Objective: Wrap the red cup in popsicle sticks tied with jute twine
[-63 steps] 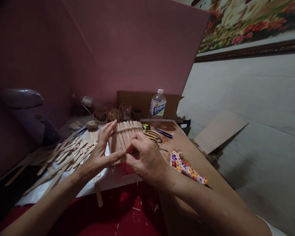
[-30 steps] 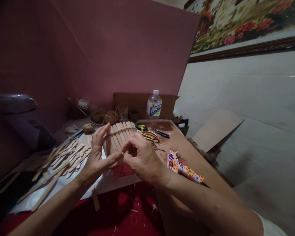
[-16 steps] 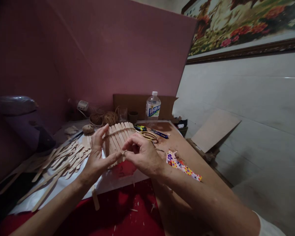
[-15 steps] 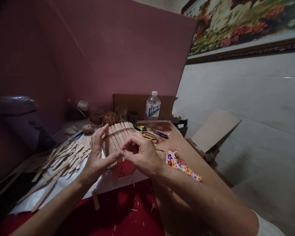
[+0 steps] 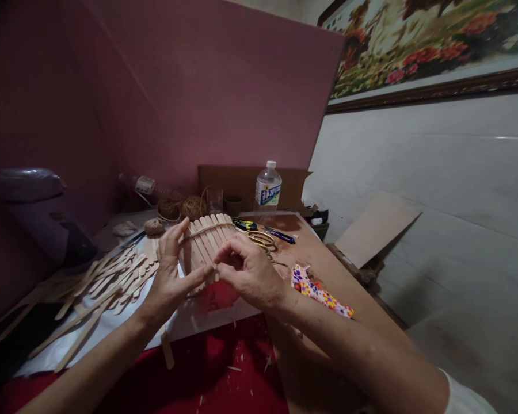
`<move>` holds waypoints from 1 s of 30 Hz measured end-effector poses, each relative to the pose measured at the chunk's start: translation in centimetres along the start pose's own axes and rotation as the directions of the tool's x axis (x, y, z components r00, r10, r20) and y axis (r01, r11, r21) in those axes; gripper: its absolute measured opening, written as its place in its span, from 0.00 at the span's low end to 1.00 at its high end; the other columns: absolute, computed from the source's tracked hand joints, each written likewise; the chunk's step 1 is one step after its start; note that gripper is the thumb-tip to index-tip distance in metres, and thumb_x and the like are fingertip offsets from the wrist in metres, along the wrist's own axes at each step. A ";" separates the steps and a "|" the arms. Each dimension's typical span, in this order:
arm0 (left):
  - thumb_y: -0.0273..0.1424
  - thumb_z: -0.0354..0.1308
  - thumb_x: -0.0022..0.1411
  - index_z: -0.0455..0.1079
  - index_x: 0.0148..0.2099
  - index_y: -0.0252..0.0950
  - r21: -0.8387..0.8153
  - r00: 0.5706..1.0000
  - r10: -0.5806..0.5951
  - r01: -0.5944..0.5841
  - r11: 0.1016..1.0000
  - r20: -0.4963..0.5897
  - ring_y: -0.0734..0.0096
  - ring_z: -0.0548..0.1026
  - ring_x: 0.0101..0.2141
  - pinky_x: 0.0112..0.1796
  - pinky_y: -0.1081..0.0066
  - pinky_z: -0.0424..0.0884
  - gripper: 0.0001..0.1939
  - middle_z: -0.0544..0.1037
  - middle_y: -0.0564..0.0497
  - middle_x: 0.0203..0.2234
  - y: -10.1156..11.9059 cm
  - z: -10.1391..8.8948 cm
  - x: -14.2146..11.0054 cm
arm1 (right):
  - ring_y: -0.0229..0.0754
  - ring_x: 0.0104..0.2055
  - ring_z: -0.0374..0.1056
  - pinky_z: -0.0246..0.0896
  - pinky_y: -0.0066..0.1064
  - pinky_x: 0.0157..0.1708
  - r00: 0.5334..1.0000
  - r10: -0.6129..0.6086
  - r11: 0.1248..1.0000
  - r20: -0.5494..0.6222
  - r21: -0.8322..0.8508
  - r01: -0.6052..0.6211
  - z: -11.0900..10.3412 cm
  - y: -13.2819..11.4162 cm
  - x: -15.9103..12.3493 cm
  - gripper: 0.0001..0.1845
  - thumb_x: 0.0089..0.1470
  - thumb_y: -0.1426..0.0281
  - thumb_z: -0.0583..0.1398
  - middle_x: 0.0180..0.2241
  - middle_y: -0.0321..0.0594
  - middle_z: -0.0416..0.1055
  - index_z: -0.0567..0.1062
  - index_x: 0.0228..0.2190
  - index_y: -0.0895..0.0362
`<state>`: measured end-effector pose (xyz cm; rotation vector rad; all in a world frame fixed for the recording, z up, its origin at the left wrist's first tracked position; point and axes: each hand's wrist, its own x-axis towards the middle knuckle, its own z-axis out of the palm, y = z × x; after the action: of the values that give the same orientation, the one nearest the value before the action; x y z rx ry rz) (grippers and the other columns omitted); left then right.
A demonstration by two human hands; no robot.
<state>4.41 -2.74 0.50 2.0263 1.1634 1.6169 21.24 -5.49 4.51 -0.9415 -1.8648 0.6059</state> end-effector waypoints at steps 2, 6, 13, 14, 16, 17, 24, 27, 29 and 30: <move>0.43 0.65 0.51 0.52 0.64 0.51 0.005 1.000 0.012 -0.012 1.000 -0.008 0.50 0.54 0.61 0.60 0.46 0.49 0.41 0.57 0.46 0.58 0.0 0.1 0.0 | 0.36 0.30 0.59 0.55 0.29 0.30 1.000 0.011 1.000 -0.006 0.003 -0.011 -0.1 0.0 0.0 0.06 0.49 0.78 0.59 0.29 0.33 0.62 0.69 0.25 0.55; 0.42 0.64 0.51 0.52 0.64 0.50 0.003 1.000 -0.004 0.004 1.000 -0.007 0.49 0.54 0.61 0.60 0.46 0.49 0.41 0.57 0.46 0.58 0.1 0.0 0.0 | 0.35 0.31 0.60 0.56 0.29 0.30 1.000 -0.017 1.000 -0.012 -0.015 0.017 0.1 0.3 0.1 0.08 0.47 0.80 0.58 0.30 0.33 0.62 0.69 0.26 0.55; 0.42 0.64 0.51 0.52 0.65 0.49 -0.001 1.000 -0.021 0.021 1.000 -0.003 0.50 0.54 0.61 0.60 0.47 0.49 0.41 0.57 0.46 0.57 0.0 -0.1 0.0 | 0.36 0.31 0.59 0.54 0.29 0.30 1.000 -0.007 1.000 -0.025 0.006 0.007 0.4 0.2 0.3 0.09 0.43 0.81 0.57 0.29 0.33 0.62 0.70 0.25 0.56; 0.42 0.64 0.51 0.52 0.65 0.50 0.001 1.000 -0.016 0.016 1.000 -0.004 0.50 0.54 0.61 0.60 0.47 0.49 0.41 0.57 0.46 0.58 -0.1 0.0 0.0 | 0.36 0.31 0.59 0.54 0.29 0.30 1.000 0.001 1.000 -0.026 0.020 0.000 0.3 0.2 0.4 0.08 0.43 0.81 0.57 0.29 0.33 0.62 0.70 0.25 0.56; 0.41 0.65 0.51 0.51 0.65 0.51 0.006 1.000 -0.002 0.002 1.000 0.003 0.50 0.53 0.62 0.60 0.46 0.48 0.42 0.56 0.46 0.59 -0.4 0.0 0.0 | 0.37 0.31 0.59 0.54 0.30 0.31 0.999 0.036 0.998 -0.010 0.053 -0.036 0.0 0.1 0.4 0.06 0.45 0.78 0.57 0.29 0.34 0.63 0.71 0.25 0.56; 0.41 0.64 0.51 0.51 0.65 0.51 0.006 1.000 0.001 -0.001 1.000 0.015 0.50 0.52 0.62 0.61 0.45 0.47 0.42 0.55 0.46 0.60 -0.6 -0.1 0.0 | 0.37 0.31 0.59 0.54 0.31 0.32 0.998 0.058 0.996 0.002 0.067 -0.058 -0.2 0.1 0.4 0.05 0.45 0.77 0.57 0.29 0.34 0.63 0.71 0.25 0.56; 0.41 0.59 0.55 0.50 0.66 0.52 -0.028 0.998 -0.026 0.027 0.999 0.049 0.50 0.50 0.64 0.61 0.43 0.46 0.38 0.52 0.47 0.62 -1.0 -0.3 0.1 | 0.39 0.33 0.60 0.55 0.32 0.33 0.996 0.092 0.992 0.008 0.083 -0.092 -0.5 0.0 0.7 0.05 0.47 0.75 0.55 0.29 0.35 0.65 0.71 0.25 0.55; 0.42 0.61 0.54 0.49 0.67 0.51 -0.017 0.999 -0.021 0.022 1.000 0.040 0.49 0.49 0.64 0.61 0.43 0.46 0.41 0.52 0.46 0.62 -1.1 -0.2 0.1 | 0.39 0.34 0.60 0.55 0.33 0.35 0.997 0.074 0.996 -0.003 0.057 -0.073 -0.3 0.0 0.8 0.06 0.46 0.76 0.55 0.29 0.36 0.65 0.71 0.25 0.55; 0.43 0.61 0.54 0.49 0.67 0.51 -0.009 1.000 -0.014 0.014 1.000 0.028 0.49 0.49 0.64 0.61 0.44 0.46 0.41 0.52 0.45 0.62 -1.2 -0.1 0.0 | 0.40 0.34 0.60 0.56 0.34 0.36 0.997 0.072 0.996 -0.001 0.048 -0.072 -0.2 -0.1 0.8 0.06 0.46 0.76 0.55 0.29 0.36 0.65 0.71 0.25 0.55; 0.43 0.62 0.54 0.49 0.67 0.51 -0.006 1.000 -0.009 0.010 1.000 0.024 0.50 0.49 0.64 0.61 0.44 0.46 0.41 0.52 0.45 0.62 -1.2 0.0 0.0 | 0.39 0.34 0.60 0.56 0.34 0.36 0.997 0.074 0.996 0.000 0.047 -0.074 -0.2 -0.2 0.8 0.06 0.46 0.76 0.55 0.29 0.36 0.65 0.71 0.25 0.55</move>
<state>3.91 -1.96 -0.30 2.0276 1.1569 1.5859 21.16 -4.91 5.16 -0.9836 -1.8134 0.6904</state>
